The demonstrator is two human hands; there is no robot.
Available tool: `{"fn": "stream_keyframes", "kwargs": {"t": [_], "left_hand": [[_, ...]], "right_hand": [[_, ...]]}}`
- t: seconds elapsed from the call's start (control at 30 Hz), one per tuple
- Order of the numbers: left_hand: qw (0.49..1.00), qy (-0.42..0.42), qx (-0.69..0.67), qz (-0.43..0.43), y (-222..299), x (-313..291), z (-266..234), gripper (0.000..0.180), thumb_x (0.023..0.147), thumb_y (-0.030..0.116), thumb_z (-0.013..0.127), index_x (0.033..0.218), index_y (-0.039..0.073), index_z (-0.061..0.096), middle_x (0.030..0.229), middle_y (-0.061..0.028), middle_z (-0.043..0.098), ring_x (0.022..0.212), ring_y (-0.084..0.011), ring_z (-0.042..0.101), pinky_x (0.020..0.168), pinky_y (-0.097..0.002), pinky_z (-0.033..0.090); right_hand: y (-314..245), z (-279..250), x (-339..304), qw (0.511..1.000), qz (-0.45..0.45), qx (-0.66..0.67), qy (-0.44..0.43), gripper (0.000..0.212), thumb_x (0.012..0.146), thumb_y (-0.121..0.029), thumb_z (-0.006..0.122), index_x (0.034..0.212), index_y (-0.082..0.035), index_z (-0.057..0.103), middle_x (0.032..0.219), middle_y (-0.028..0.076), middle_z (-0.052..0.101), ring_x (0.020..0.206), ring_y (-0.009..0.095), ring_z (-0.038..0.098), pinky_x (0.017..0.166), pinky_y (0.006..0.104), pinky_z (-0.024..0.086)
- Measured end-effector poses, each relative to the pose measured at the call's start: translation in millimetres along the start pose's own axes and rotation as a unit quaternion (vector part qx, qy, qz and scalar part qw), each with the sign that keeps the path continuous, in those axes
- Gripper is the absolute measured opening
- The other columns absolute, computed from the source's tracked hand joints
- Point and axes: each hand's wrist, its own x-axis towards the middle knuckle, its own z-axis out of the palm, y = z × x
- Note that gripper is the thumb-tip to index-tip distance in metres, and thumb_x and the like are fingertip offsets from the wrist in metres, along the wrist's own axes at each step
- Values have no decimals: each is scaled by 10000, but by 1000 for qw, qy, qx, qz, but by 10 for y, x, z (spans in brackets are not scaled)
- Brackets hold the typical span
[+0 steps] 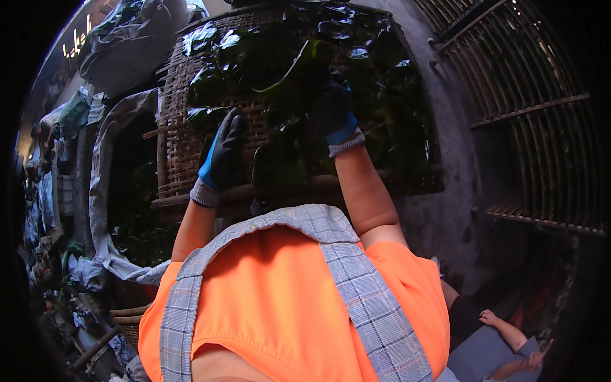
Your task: The person folds large green leaves by hand and arranges them on a bamboo drying rack before placing the filled rack onto a storage shelf.
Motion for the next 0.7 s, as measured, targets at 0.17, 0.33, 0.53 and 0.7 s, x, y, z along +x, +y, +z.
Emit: {"fn": "stream_keyframes", "kwargs": {"t": [0.17, 0.33, 0.53, 0.7], "left_hand": [[998, -35, -36, 31, -185, 300, -51, 546, 971, 388, 396, 1413, 88, 284, 1386, -43, 396, 1129, -173, 500, 962, -306, 392], [946, -178, 131, 238, -182, 389, -38, 398, 975, 275, 412, 1299, 43, 427, 1231, -91, 552, 1019, -210, 586, 1067, -382, 288], [996, -2, 90, -2, -178, 371, 738, 244, 913, 166, 561, 1083, -9, 557, 969, -49, 614, 861, -120, 561, 791, -248, 462], [997, -53, 47, 38, -502, 462, 1087, 238, 925, 201, 542, 1073, 15, 557, 924, -30, 597, 826, -107, 556, 721, -239, 456]], "right_hand": [[91, 114, 1, 806, 299, 509, -48, 261, 830, -85, 561, 1084, -57, 613, 884, 83, 643, 789, 215, 617, 705, 329, 505], [270, 279, -136, 658, 230, 717, 21, 296, 936, -180, 445, 1190, -50, 524, 932, 44, 618, 817, 165, 589, 728, 299, 493], [-49, 375, -159, 455, 310, 832, 76, 305, 946, -275, 400, 1095, -48, 541, 891, 48, 595, 808, 165, 568, 715, 284, 480], [253, 554, -467, 626, 352, 686, 111, 283, 905, -299, 433, 963, -61, 575, 812, 57, 606, 747, 179, 581, 689, 323, 491]]}}
